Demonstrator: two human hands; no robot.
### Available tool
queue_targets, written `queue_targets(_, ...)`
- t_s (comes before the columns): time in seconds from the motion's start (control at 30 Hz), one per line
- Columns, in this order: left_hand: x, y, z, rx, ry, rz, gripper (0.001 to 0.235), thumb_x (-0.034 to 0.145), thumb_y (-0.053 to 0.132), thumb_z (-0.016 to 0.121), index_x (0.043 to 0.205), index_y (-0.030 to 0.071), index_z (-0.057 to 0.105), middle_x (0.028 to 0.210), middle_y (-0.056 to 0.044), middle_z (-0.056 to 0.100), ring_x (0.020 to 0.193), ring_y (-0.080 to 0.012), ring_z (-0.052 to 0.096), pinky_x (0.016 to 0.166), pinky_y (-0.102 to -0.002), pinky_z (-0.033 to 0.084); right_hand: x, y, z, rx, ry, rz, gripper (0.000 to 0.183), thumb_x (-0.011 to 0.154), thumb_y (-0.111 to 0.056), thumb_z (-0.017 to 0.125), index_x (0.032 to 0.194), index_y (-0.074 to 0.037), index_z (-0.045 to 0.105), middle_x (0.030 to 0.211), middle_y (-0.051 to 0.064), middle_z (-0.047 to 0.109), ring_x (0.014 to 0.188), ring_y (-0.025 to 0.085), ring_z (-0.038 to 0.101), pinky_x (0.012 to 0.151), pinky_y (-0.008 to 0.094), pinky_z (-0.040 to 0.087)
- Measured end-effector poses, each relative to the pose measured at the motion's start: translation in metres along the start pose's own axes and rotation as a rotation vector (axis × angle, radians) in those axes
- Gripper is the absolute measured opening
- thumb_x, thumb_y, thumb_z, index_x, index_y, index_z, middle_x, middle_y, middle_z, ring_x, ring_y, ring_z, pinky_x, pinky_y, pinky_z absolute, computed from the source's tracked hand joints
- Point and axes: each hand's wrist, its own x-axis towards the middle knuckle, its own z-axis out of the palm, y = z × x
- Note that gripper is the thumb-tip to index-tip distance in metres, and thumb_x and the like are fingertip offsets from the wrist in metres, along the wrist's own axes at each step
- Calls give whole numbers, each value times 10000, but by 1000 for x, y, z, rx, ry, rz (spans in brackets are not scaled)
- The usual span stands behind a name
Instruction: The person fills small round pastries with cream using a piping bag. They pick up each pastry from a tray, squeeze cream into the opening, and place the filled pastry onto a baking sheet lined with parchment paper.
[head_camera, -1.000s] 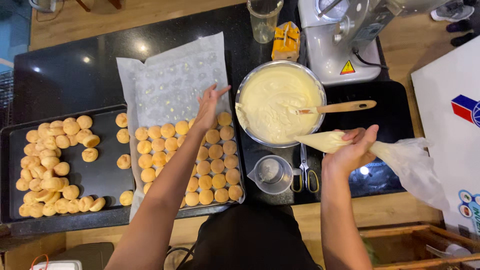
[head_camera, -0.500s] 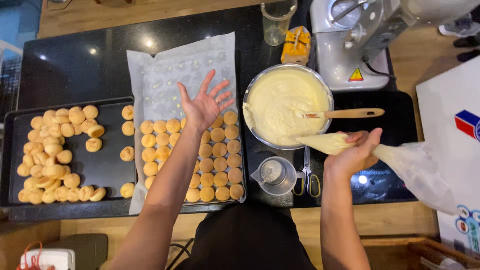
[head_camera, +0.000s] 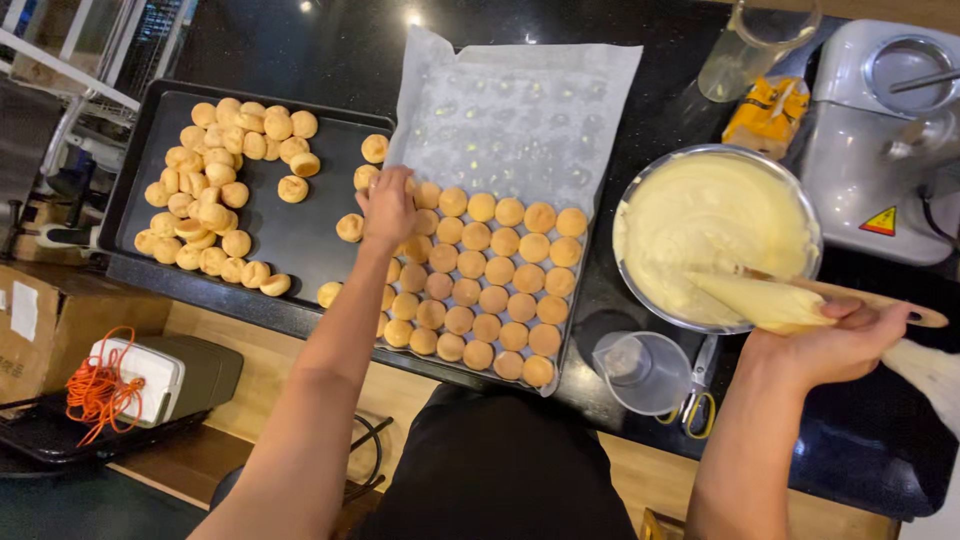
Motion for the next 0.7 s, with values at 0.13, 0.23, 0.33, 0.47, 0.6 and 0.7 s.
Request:
queue_targets(0.13, 27, -29, -16, 68, -187, 111, 508, 763, 138, 775, 1255, 129, 645, 1232, -72, 661, 1263, -288, 520, 1017, -641, 305, -17, 11, 26, -65, -54, -34, 547, 1057, -369, 614, 639, -165, 326, 643, 40, 396, 691, 212, 460, 791, 403, 498)
queue_targets(0.23, 37, -38, -20, 123, -266, 157, 538, 733, 217, 841, 1227, 126, 650, 1203, -68, 665, 1262, -278, 518, 1035, -687, 261, -35, 15, 37, -64, -89, -19, 555, 1073, -357, 607, 634, -147, 339, 656, 48, 413, 743, 215, 491, 866, 404, 505)
queue_targets(0.33, 40, -38, -16, 133, -246, 170, 548, 705, 234, 859, 1206, 120, 667, 1206, -64, 671, 1261, -262, 523, 1047, -713, 235, -50, 17, 43, -68, -82, -23, 533, 1074, -348, 604, 649, -142, 357, 673, 59, 434, 782, 234, 537, 897, 411, 521)
queue_targets(0.47, 42, -41, -14, 202, -302, 180, 533, 657, 273, 856, 1141, 114, 699, 1184, -54, 681, 1257, -256, 535, 1067, -687, 251, -63, 19, 43, -87, -105, 15, 492, 1014, -395, 557, 629, -150, 374, 646, 38, 434, 738, 247, 573, 824, 486, 597)
queue_targets(0.6, 47, -43, -18, 288, -428, 171, 515, 689, 356, 839, 1110, 90, 706, 1174, -79, 675, 1225, -306, 526, 1085, -662, 260, -71, 15, 42, -65, -61, -40, 511, 1082, -372, 570, 690, -108, 375, 751, 88, 467, 851, 285, 600, 924, 469, 581)
queue_targets(0.7, 51, -38, -25, 267, -428, 195, 590, 672, 389, 848, 1146, 77, 689, 1181, -113, 639, 1218, -341, 498, 1041, -639, 263, -76, 11, 47, -53, -54, -38, 499, 1043, -373, 561, 666, -118, 356, 727, 81, 454, 805, 298, 602, 885, 512, 610)
